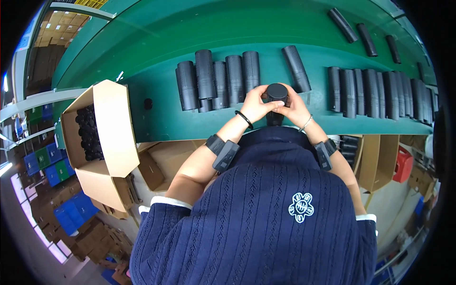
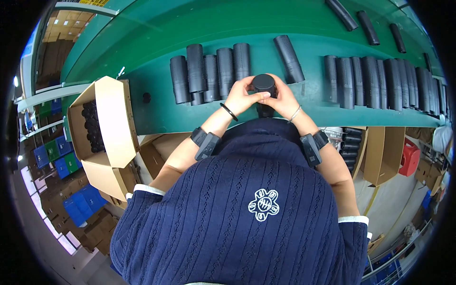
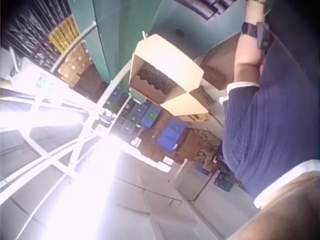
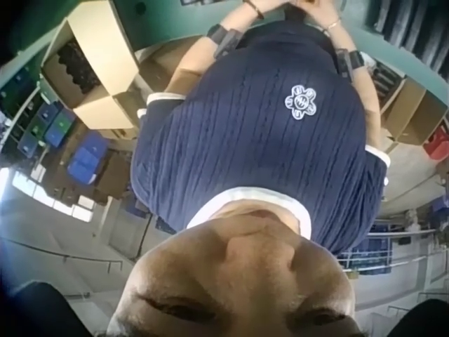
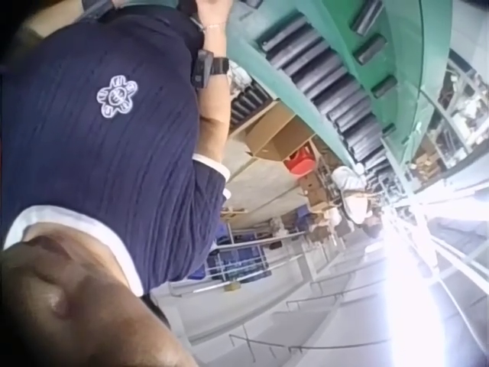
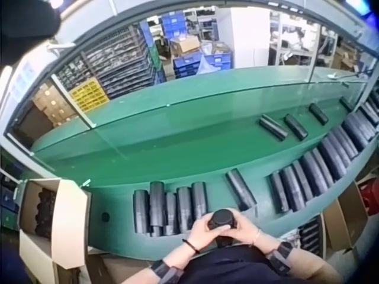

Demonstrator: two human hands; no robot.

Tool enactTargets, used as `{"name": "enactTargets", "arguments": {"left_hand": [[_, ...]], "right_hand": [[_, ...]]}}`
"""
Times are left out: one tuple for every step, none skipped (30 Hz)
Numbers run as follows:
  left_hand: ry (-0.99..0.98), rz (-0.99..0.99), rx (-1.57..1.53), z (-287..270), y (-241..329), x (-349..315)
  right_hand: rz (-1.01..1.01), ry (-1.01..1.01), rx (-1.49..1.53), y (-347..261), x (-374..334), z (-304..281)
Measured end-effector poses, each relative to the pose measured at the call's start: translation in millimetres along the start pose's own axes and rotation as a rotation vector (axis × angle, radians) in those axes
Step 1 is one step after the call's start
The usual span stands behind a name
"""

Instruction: The person moves a box of black cylinders to a workbench, takes them out, and fits black caps onto each cylinder by hand. They then pack the assembled cylinders back into a cardboard box.

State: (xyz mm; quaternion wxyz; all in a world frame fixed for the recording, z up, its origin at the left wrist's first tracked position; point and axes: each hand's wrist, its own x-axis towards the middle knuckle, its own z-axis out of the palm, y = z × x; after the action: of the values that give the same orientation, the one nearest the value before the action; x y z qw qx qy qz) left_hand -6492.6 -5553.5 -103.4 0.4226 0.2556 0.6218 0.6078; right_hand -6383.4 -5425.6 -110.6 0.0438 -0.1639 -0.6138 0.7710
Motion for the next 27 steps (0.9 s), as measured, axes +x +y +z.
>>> {"name": "enactTargets", "arguments": {"left_hand": [[0.026,0.026,0.052,1,1,-2],[0.051,0.052,0.103,3,1,-2],[0.053,0.051,0.103,6,-1,-5],[0.132,0.076,0.132,10,-3,-6],[0.211,0.103,0.161,13,-5,-9],[0.212,0.109,0.160,13,-3,-8],[0.170,0.104,0.217,12,0,-8],[0.128,0.100,0.273,12,3,-8],[0.141,0.078,0.308,14,6,-11],[0.146,0.121,0.345,15,10,-15],[0.151,0.164,0.381,15,15,-17],[0.192,0.226,0.510,17,23,-21],[0.192,0.227,0.507,18,28,-21],[0.224,0.268,0.528,19,33,-20],[0.262,0.309,0.549,19,36,-21],[0.268,0.347,0.591,18,39,-21],[0.267,0.349,0.593,18,38,-20],[0.266,0.365,0.650,19,35,-20],[0.264,0.382,0.708,19,31,-20],[0.206,0.350,0.806,17,23,-20],[0.195,0.353,0.805,20,27,-19],[0.146,0.303,0.861,23,32,-19],[0.095,0.253,0.916,24,35,-19],[-0.001,0.251,0.868,19,34,-17],[-0.004,0.252,0.870,15,25,-13],[-0.061,0.335,0.653,10,11,-9],[-0.122,0.412,0.432,7,9,-6]], "right_hand": [[0.001,-0.001,0.001,2,-1,0],[-0.037,0.028,-0.095,5,-1,0],[-0.075,0.055,-0.192,6,-3,1],[-0.074,0.053,-0.193,5,-4,2],[-0.067,0.064,-0.202,3,-4,3],[-0.064,0.074,-0.214,0,-3,1],[-0.070,0.074,-0.219,-1,-4,1],[-0.077,0.068,-0.202,-2,-8,0],[-0.080,0.062,-0.183,-2,-11,0],[-0.071,0.027,-0.119,-4,-14,0],[-0.075,0.029,-0.123,-6,-12,-1],[-0.097,0.007,-0.173,-11,-14,-1],[-0.119,-0.015,-0.223,-16,-16,-2],[-0.118,-0.014,-0.225,-23,-19,-4],[-0.070,-0.028,-0.163,-33,-21,-6],[-0.024,-0.035,-0.099,-43,-22,-10],[0.021,-0.043,-0.035,-49,-24,-13],[0.082,-0.047,0.010,-51,-26,-17],[0.080,-0.043,0.012,-52,-28,-16],[0.112,-0.032,-0.062,-52,-29,-13],[0.145,-0.017,-0.139,-53,-31,-13],[0.146,0.013,-0.305,-46,-30,-15],[0.147,0.024,-0.303,-45,-29,-18],[0.077,-0.063,-0.257,-44,-28,-21],[0.004,-0.156,-0.212,-43,-26,-22],[0.003,-0.154,-0.210,-42,-26,-22],[0.002,-0.090,-0.141,-41,-26,-22]]}}
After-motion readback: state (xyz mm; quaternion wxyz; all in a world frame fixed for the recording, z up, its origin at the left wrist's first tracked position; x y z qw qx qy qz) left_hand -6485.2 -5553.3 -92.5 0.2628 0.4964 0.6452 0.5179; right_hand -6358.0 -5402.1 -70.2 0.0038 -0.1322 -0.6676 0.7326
